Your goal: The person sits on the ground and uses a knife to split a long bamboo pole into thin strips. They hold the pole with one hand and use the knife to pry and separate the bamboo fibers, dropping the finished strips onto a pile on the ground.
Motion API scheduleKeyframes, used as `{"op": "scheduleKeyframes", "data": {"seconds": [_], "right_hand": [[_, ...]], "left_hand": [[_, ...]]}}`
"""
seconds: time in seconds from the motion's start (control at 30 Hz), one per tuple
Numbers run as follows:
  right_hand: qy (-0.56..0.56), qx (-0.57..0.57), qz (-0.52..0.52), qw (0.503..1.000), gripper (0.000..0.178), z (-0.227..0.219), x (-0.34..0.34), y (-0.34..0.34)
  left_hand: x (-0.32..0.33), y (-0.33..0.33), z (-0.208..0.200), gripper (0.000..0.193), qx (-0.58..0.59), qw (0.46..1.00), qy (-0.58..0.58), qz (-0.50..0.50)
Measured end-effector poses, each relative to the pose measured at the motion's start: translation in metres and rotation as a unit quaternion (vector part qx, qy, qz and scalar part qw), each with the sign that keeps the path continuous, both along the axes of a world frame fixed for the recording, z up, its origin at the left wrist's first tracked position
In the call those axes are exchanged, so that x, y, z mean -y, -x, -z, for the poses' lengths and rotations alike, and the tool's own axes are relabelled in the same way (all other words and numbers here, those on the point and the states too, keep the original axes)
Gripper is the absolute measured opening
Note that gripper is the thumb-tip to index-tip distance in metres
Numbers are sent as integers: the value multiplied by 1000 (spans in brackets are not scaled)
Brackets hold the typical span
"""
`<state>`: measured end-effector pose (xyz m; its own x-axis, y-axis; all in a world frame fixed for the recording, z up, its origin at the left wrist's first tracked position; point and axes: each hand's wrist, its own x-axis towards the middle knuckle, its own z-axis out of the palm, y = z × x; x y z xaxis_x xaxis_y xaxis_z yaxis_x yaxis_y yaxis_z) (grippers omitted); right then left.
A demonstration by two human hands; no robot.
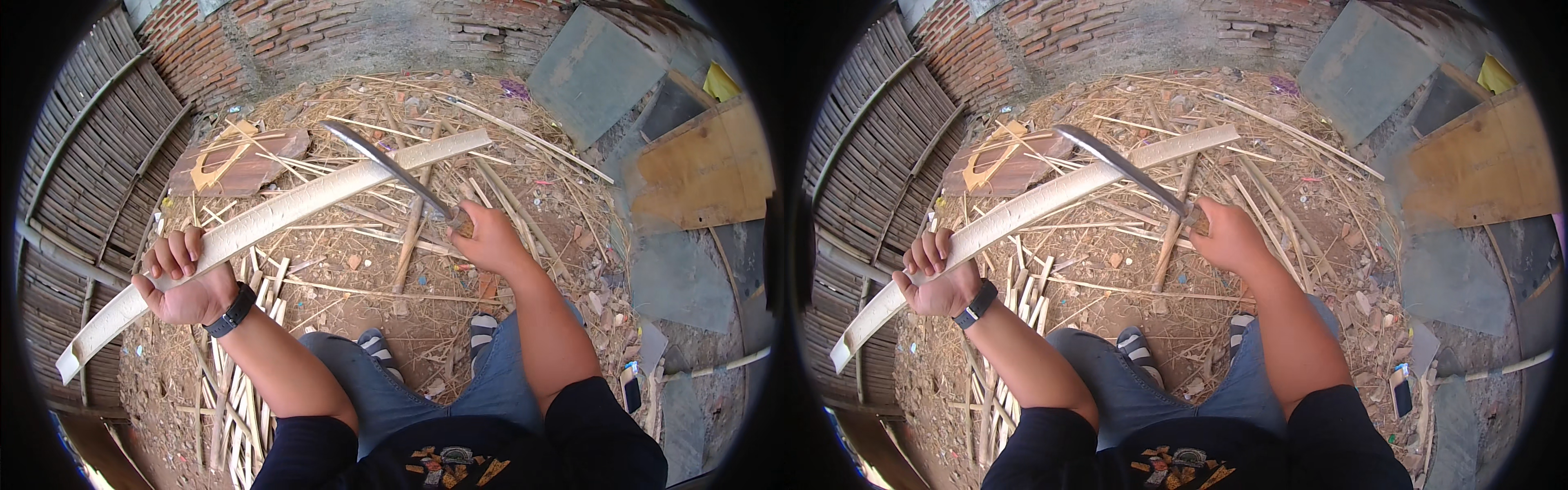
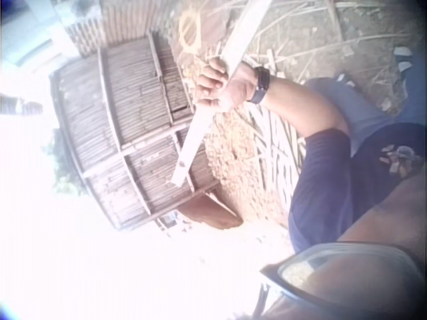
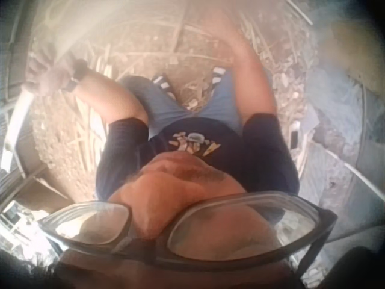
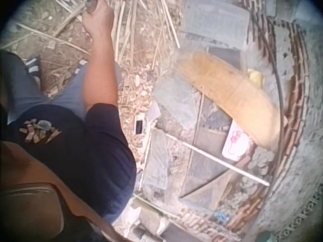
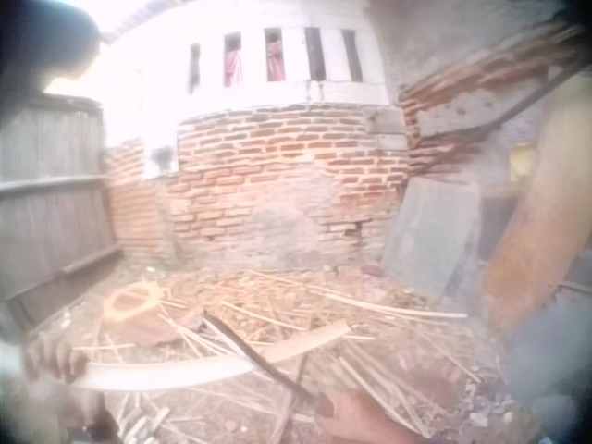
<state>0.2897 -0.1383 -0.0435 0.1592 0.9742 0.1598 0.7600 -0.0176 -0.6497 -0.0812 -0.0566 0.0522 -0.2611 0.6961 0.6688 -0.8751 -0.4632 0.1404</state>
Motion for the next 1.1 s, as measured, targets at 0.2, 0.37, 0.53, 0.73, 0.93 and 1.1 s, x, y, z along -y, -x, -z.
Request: {"op": "scheduleKeyframes", "data": {"seconds": [0.2, 0.37, 0.53, 0.73, 0.93, 1.1], "right_hand": [[-46, -113, 103, 987, 48, 19, -6, -25], [-71, -238, 94, 964, 34, 19, -12, -24], [-34, -456, 100, 884, 23, 4, -12, -31], [-74, -540, 117, 830, 21, -1, -6, -47], [-86, -556, 119, 818, 19, -4, 7, -64], [-108, -583, 110, 798, 19, -6, 13, -70]], "left_hand": [[3, 3, 2, 32, 0, 1000, -10, 0], [37, -19, -21, 33, -56, 997, -45, -39], [72, -32, -58, 31, -85, 981, -82, -155], [17, -33, -69, 33, -180, 942, 62, -277], [5, 6, -49, 35, -418, 792, 217, -388], [40, 62, 13, 39, -580, 578, 180, -545]]}}
